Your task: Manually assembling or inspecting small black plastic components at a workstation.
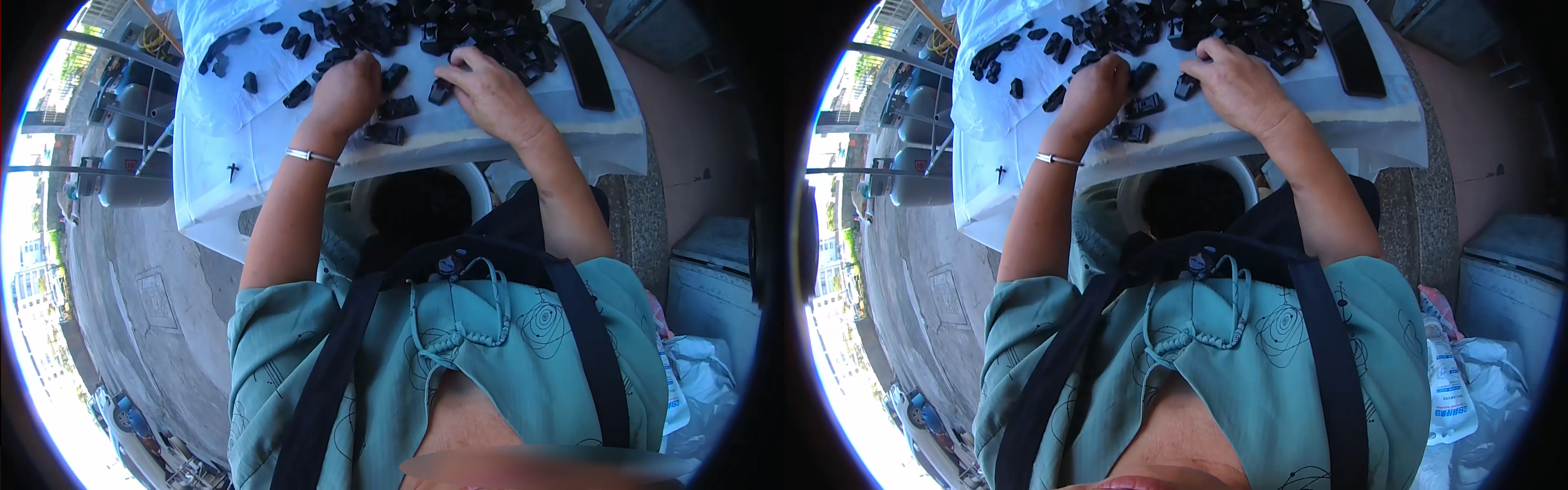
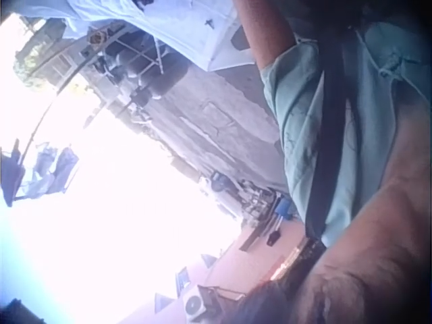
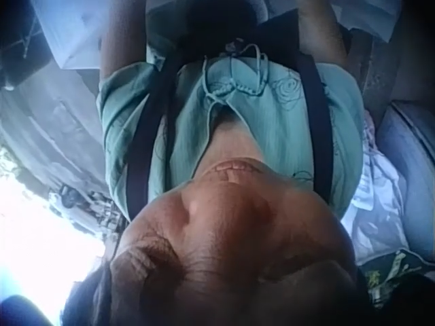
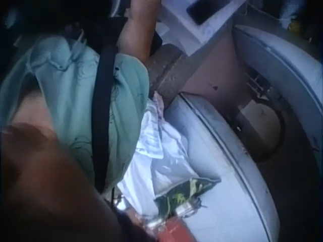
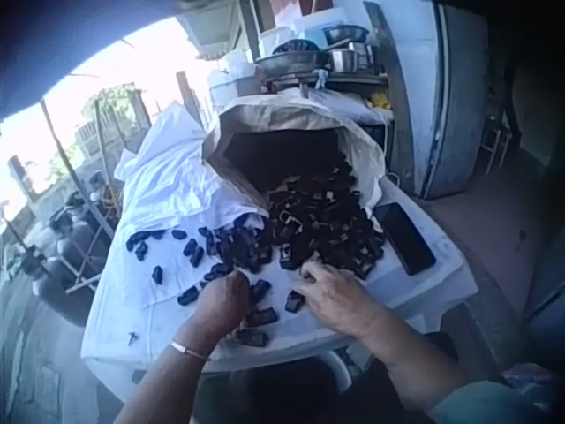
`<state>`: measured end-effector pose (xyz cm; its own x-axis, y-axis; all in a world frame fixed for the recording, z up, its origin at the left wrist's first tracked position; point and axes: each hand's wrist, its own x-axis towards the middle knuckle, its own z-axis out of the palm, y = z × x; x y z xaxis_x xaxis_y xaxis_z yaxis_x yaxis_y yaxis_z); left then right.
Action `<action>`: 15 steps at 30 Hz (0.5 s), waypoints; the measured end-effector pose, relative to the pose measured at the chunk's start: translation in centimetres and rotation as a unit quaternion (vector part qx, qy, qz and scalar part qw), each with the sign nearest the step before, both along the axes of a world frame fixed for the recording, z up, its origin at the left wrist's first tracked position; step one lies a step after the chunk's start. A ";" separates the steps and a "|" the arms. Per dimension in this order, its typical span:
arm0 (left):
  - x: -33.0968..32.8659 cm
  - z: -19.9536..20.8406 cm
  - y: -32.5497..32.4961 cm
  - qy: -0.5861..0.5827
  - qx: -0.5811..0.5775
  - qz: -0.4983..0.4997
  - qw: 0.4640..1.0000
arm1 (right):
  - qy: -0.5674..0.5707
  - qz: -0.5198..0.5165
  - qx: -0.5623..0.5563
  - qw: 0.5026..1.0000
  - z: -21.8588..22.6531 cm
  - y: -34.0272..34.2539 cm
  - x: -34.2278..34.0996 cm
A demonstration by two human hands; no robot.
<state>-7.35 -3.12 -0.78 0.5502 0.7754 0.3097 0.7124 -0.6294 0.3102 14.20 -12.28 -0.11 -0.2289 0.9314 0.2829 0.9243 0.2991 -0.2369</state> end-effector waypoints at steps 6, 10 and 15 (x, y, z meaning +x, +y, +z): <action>0.9 2.3 -1.7 -0.070 -0.029 -0.015 0.997 | 0.021 0.037 0.087 0.995 -0.7 -1.0 0.1; 0.2 1.9 -1.5 -0.117 -0.058 -0.099 0.986 | 0.043 0.108 0.054 0.992 -0.3 -0.6 0.0; -0.1 1.5 -1.6 -0.097 -0.145 -0.093 0.980 | 0.204 0.009 0.070 0.976 -0.4 -0.2 -0.3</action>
